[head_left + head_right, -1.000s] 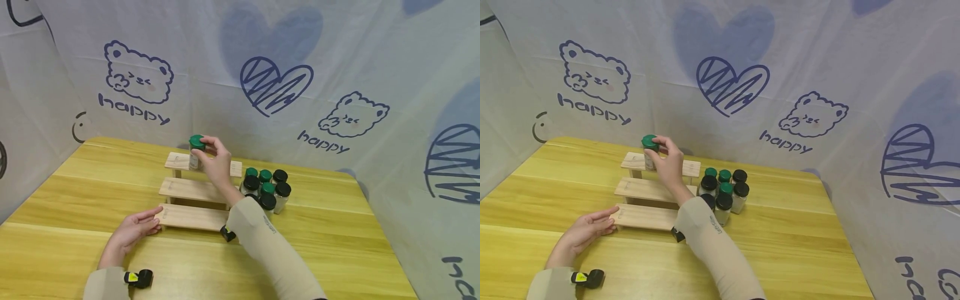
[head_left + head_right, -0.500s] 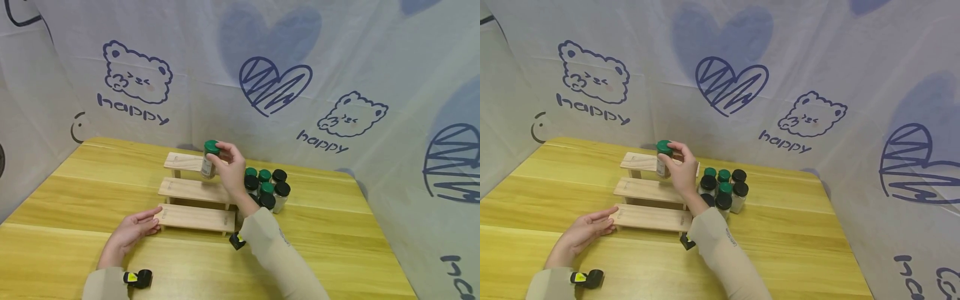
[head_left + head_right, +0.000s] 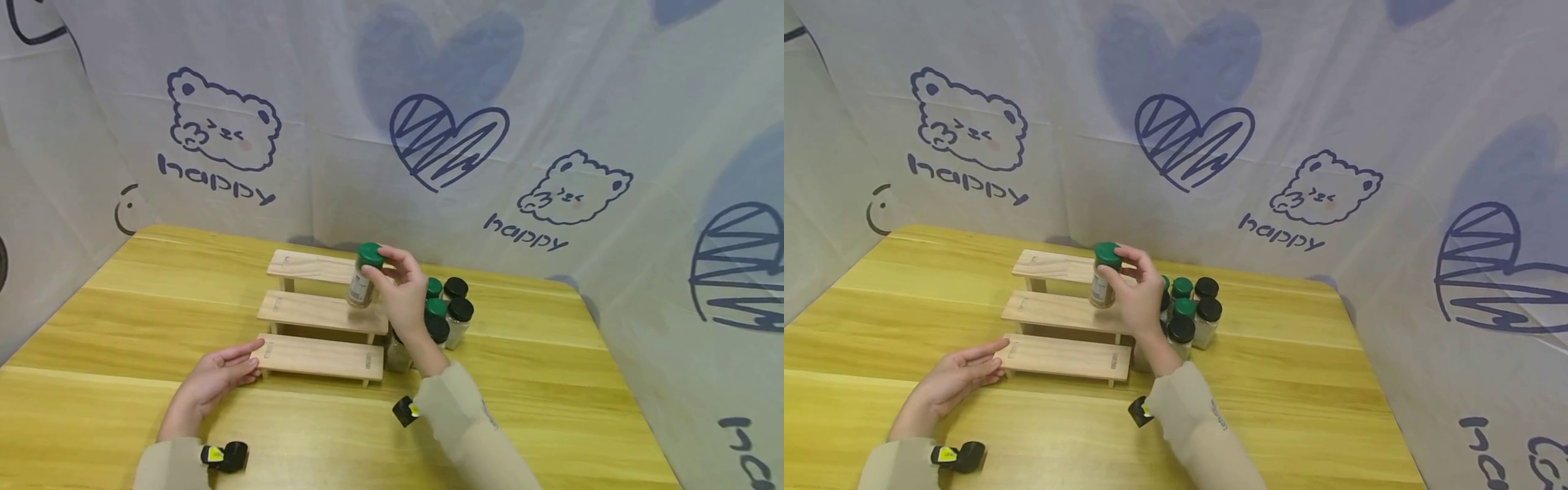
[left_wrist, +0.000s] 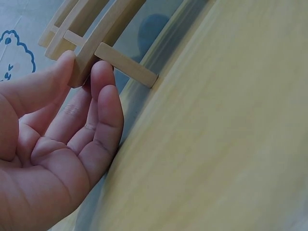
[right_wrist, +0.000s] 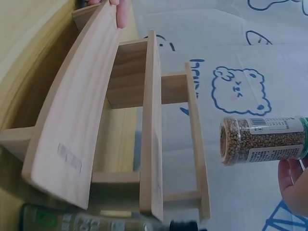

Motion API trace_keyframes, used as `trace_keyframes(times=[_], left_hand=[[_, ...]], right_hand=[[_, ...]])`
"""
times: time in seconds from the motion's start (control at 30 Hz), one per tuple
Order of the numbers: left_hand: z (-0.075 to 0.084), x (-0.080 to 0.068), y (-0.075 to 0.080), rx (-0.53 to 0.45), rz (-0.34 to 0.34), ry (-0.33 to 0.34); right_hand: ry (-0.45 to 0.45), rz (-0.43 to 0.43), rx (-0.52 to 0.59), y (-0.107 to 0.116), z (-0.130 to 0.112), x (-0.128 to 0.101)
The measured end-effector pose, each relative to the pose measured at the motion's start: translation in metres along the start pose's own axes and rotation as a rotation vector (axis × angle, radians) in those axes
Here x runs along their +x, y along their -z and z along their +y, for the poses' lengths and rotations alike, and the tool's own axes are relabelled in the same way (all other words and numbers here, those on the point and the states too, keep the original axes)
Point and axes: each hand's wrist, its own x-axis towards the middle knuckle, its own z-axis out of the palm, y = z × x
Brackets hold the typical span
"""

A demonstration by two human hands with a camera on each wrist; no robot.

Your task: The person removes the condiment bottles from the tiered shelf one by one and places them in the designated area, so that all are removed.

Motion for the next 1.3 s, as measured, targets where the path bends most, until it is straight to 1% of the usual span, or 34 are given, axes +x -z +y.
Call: trace_keyframes(times=[0.2, 0.43, 0.67, 1.07, 1.3], left_hand=[[-0.001, 0.000, 0.000, -0.008, -0.006, -0.003], [-0.001, 0.000, 0.000, -0.011, 0.007, 0.007], [-0.001, 0.000, -0.001, -0.015, 0.013, 0.014], [-0.002, 0.000, -0.001, -0.022, 0.005, 0.012], [-0.002, 0.000, 0.000, -0.027, -0.018, -0.002]], right_hand=[[0.013, 0.036, 0.000, 0.020, 0.003, -0.010], [0.062, 0.074, -0.013, 0.040, 0.004, -0.020], [0.015, 0.134, -0.023, 0.058, -0.002, -0.027], [0.042, 0.252, -0.022, 0.090, -0.002, -0.034], [0.019, 0.333, -0.038, 0.108, 0.000, -0.040]])
